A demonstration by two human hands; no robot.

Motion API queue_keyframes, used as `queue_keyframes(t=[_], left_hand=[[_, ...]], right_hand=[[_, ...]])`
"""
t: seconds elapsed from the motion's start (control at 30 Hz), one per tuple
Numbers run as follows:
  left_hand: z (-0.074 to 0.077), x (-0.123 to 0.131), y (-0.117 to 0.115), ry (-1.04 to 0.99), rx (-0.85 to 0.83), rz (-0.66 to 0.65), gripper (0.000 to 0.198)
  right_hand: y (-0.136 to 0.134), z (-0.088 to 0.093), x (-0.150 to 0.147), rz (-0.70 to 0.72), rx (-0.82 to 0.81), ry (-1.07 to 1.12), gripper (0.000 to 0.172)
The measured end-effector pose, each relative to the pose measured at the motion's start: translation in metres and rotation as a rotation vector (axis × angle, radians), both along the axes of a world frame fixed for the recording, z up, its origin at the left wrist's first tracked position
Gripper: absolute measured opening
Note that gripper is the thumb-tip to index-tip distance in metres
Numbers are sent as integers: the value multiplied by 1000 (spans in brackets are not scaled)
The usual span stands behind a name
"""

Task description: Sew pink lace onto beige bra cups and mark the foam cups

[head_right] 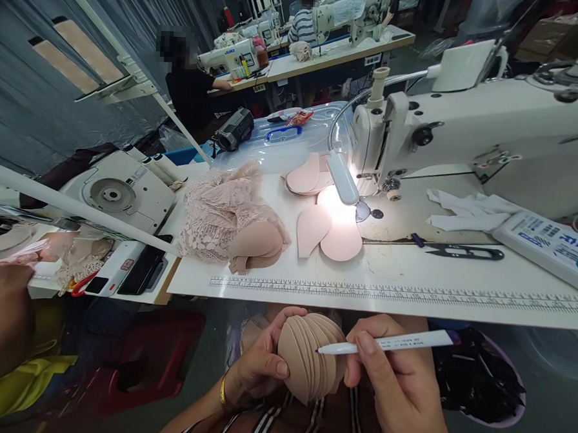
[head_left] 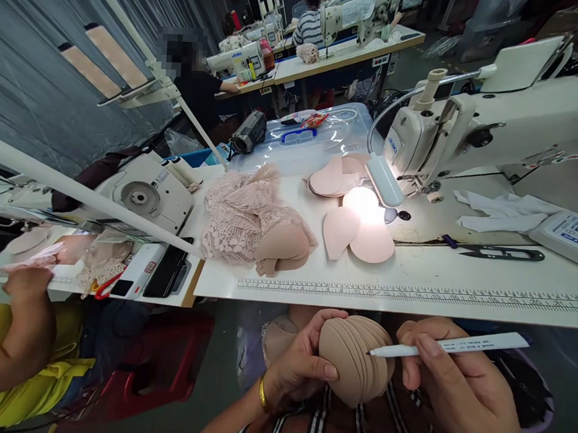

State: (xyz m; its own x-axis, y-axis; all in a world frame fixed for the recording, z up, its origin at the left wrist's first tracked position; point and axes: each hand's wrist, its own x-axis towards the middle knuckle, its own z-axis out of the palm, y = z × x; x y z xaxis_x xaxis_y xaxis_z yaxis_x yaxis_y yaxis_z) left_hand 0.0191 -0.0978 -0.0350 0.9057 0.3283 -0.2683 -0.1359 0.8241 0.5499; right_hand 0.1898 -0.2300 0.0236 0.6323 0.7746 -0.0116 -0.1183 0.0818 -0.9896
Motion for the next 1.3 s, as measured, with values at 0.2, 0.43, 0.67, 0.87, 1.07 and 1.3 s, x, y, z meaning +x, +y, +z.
queue_keyframes(t=[0.2,0.43,0.67,0.87,1.07,1.3], left_hand=[[1,0,1,18,-6,0,74],[-1,0,-1,-4,-2,0,73],[-7,-2,-1,15,17,11,76],[-7,-1,-1,26,21,16,77],[-3,0,-1,39,12,9,76],[-2,1,-1,42,32,8,75]], right_hand=[[1,1,-3,-15,-5,23,28],[1,-5,0,-10,3,51,28],[0,-4,-3,-2,-21,23,29],[-1,-12,1,34,20,48,27],[-2,-12,1,27,17,-87,21],[0,-2,-7,-8,-5,-28,26]])
